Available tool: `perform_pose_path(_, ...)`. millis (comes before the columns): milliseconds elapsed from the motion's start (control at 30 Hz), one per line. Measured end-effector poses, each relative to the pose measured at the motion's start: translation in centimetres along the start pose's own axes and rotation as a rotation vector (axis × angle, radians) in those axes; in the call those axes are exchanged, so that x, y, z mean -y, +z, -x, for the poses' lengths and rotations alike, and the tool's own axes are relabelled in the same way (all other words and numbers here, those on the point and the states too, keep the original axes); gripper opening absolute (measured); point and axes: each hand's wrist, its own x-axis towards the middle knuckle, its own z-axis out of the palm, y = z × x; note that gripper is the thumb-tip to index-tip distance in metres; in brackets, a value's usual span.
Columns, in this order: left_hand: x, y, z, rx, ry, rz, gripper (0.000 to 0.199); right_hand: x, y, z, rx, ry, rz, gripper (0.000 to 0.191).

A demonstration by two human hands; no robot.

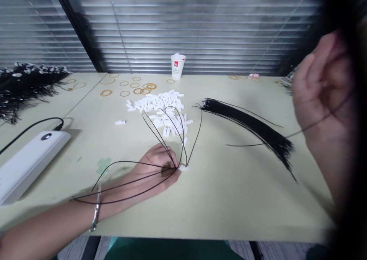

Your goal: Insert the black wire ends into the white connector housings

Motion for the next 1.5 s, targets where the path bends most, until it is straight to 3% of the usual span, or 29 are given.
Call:
perform_pose_path(133,-0.1,0.0,0.1,0.010,-0.016,-0.008,0.011,-0.5,3.5,2.6,0.143,0.191,-0.270,0.021)
perform_pose_path(233,-0.1,0.1,0.1,0.000,-0.017,-0.011,0.011,-0.1,6.8,6.1,0.358,0.292,-0.249,0.017)
perform_pose_path(333,-0.1,0.1,0.0,0.002,-0.013,-0.019,0.010,0.8,9.5,9.6,0.693,0.333,-0.123,0.018)
perform_pose_path(400,-0.2,0.1,0.0,0.015,-0.013,-0.026,0.010,1.0,10.5,11.2,0.779,0.336,-0.034,0.015)
perform_pose_path(767,-0.5,-0.3,-0.1,0.025,-0.048,-0.028,0.015,-0.8,10.2,12.2,0.768,0.061,0.237,0.019)
perform_pose_path(1000,-0.5,-0.2,0.1,0.027,-0.055,-0.034,0.011,-1.4,10.2,12.5,0.713,0.049,0.326,0.036)
perform_pose_path(1167,-0.4,-0.1,0.0,0.020,-0.049,-0.030,0.013,-1.2,10.4,12.4,0.716,0.059,0.403,0.029)
perform_pose_path(1400,-0.5,-0.2,0.0,0.025,-0.029,-0.034,0.012,-1.6,10.6,12.8,0.696,-0.002,0.333,0.034)
perform_pose_path(1500,-0.5,-0.4,-0.1,0.032,-0.010,-0.033,0.013,-1.6,10.6,13.0,0.744,-0.002,0.325,0.035)
